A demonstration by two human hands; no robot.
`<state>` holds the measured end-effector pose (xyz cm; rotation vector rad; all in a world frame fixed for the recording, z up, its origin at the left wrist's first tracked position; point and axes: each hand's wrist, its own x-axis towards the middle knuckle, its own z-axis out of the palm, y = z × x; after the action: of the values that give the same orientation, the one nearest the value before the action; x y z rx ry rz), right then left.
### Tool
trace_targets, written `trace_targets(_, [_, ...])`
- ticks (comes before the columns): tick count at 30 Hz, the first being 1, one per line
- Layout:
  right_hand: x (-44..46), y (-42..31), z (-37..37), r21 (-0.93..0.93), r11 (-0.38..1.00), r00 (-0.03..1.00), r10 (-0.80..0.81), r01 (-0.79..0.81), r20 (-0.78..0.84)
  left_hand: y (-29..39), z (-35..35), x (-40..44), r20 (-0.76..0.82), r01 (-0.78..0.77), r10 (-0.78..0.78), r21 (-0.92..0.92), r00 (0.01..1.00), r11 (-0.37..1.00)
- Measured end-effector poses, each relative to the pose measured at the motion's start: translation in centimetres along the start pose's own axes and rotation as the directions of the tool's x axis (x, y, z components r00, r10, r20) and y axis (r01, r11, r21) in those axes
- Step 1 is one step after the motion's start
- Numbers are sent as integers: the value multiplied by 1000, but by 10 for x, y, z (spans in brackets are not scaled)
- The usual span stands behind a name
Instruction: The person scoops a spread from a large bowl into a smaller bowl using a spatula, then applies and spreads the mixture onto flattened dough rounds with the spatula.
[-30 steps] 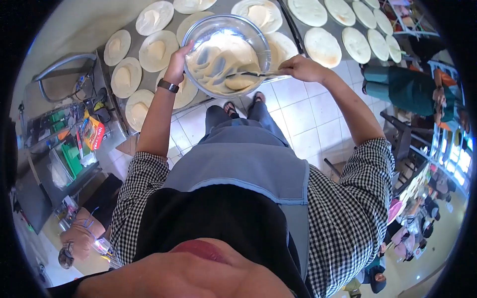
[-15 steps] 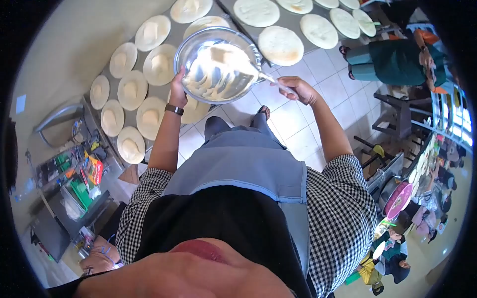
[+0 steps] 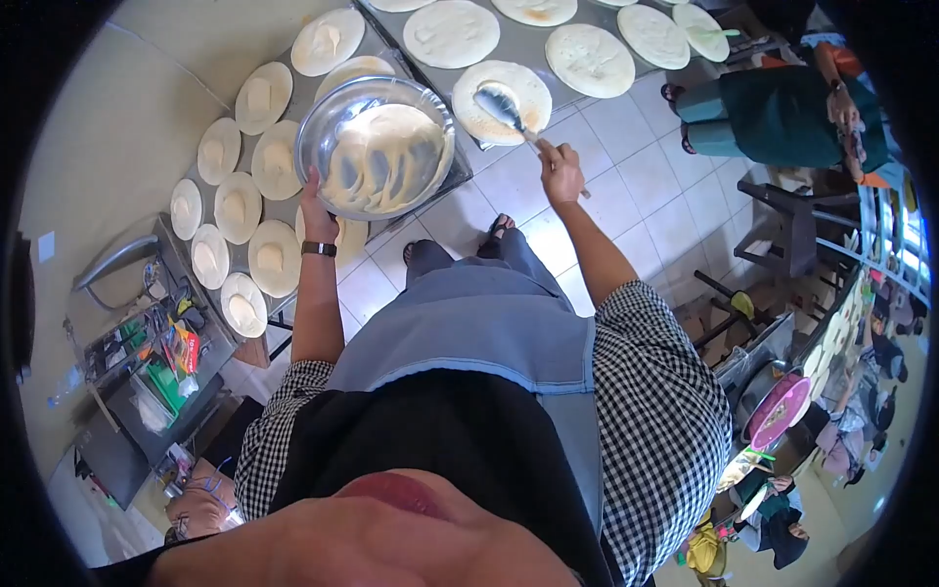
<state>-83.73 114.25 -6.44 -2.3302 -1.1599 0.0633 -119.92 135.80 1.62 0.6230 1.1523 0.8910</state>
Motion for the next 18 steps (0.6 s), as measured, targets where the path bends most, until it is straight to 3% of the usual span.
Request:
trace_targets(4, [-9, 8, 6, 147, 988, 994, 39, -54, 104, 0, 8, -7, -19, -22, 21, -25, 1000, 999])
trace_targets(6, [-3, 15, 6, 567, 784, 951, 93, -253, 296, -1, 8, -3, 22, -31, 30, 61, 999, 998])
trace_targets(7, [2, 22, 1, 606, 631, 859, 213, -485, 465, -2, 7, -3, 9, -35, 35, 58, 999, 998])
trace_targets(8, [11, 18, -18, 582, 556, 789, 259, -593, 557, -2, 9, -3, 6, -48, 47, 61, 999, 997])
trace_targets(11, [36, 0, -64, 577, 465, 729, 275, -672, 627, 6, 23, -12, -14, -107, 109, 102, 994, 989])
trace_targets(13, [55, -8, -86, 611, 731, 873, -44, -304, 486, 9, 35, -5, -8, -163, 167, 179, 986, 970])
trace_targets(14, [70, -23, -100, 608, 735, 872, -45, -301, 487, 13, 39, -1, -10, -162, 167, 174, 986, 971])
trace_targets(15, [89, -45, -114, 486, 868, 891, -301, 108, 339, 20, 45, 2, 41, -168, 163, 247, 986, 954])
trace_targets(16, [104, -65, -125, 275, 821, 789, -563, 500, 246, 27, 50, 5, 91, -176, 155, 318, 984, 932])
trace_targets(17, [117, -80, -129, 273, 820, 786, -565, 503, 249, 32, 54, 9, 132, -176, 140, 327, 981, 928])
trace_targets(18, [130, -94, -130, 165, 762, 696, -642, 626, 323, 41, 58, 11, 130, -175, 140, 323, 982, 930])
